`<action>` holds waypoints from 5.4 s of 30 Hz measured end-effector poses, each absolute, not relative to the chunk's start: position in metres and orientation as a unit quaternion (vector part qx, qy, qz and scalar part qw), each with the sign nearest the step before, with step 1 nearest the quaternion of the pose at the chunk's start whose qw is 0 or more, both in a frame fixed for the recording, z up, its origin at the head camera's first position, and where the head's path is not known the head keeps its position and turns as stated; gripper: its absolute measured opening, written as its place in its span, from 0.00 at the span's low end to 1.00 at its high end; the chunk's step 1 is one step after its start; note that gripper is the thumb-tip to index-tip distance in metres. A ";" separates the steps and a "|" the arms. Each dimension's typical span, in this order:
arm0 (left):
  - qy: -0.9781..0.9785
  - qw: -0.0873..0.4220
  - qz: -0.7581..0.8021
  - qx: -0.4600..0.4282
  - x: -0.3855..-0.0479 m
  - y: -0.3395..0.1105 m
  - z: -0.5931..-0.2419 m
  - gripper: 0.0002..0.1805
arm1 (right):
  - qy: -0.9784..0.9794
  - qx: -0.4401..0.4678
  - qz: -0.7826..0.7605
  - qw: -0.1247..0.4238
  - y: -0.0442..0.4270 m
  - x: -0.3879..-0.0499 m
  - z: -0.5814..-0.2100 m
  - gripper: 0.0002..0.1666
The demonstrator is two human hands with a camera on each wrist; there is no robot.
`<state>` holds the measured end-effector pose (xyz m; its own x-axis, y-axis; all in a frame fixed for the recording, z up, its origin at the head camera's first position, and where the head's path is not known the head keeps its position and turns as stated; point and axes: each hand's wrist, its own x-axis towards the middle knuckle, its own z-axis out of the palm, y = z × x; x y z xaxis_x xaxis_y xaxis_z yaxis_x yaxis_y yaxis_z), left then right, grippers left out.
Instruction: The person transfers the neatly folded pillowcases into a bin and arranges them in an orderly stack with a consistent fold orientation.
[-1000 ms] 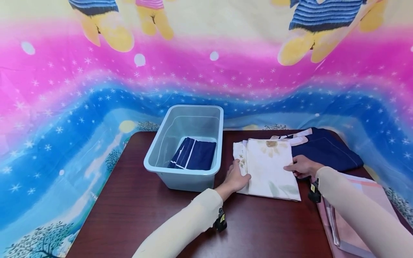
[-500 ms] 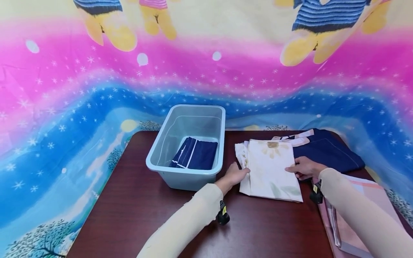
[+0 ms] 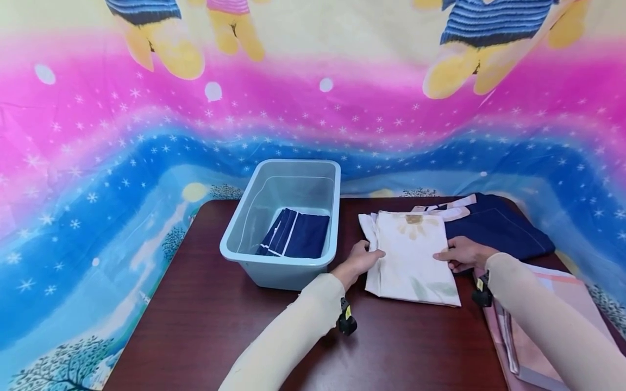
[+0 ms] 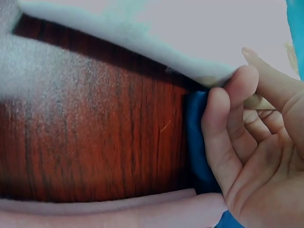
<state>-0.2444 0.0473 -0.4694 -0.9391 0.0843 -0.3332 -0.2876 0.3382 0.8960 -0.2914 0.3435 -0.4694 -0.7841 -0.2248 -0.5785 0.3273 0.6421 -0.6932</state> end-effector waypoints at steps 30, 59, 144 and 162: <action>0.803 0.103 0.586 0.029 -0.244 0.048 -0.487 0.43 | 0.842 0.039 -0.434 0.319 0.345 -0.291 -0.471 0.15; 0.829 0.096 0.550 0.036 -0.242 0.046 -0.497 0.45 | 0.845 0.023 -0.437 0.309 0.350 -0.289 -0.478 0.15; 0.778 0.125 0.614 0.048 -0.228 0.037 -0.457 0.42 | 0.846 -0.074 -0.449 0.277 0.341 -0.272 -0.429 0.27; 0.802 0.111 0.586 0.024 -0.209 0.045 -0.422 0.41 | 0.850 -0.106 -0.436 0.276 0.346 -0.263 -0.394 0.29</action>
<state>-0.2094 0.0448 -0.4224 -0.9743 0.1689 -0.1492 -0.0908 0.3116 0.9458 -0.2633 0.3463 -0.3942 -0.8253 -0.4202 -0.3772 0.0613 0.5974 -0.7996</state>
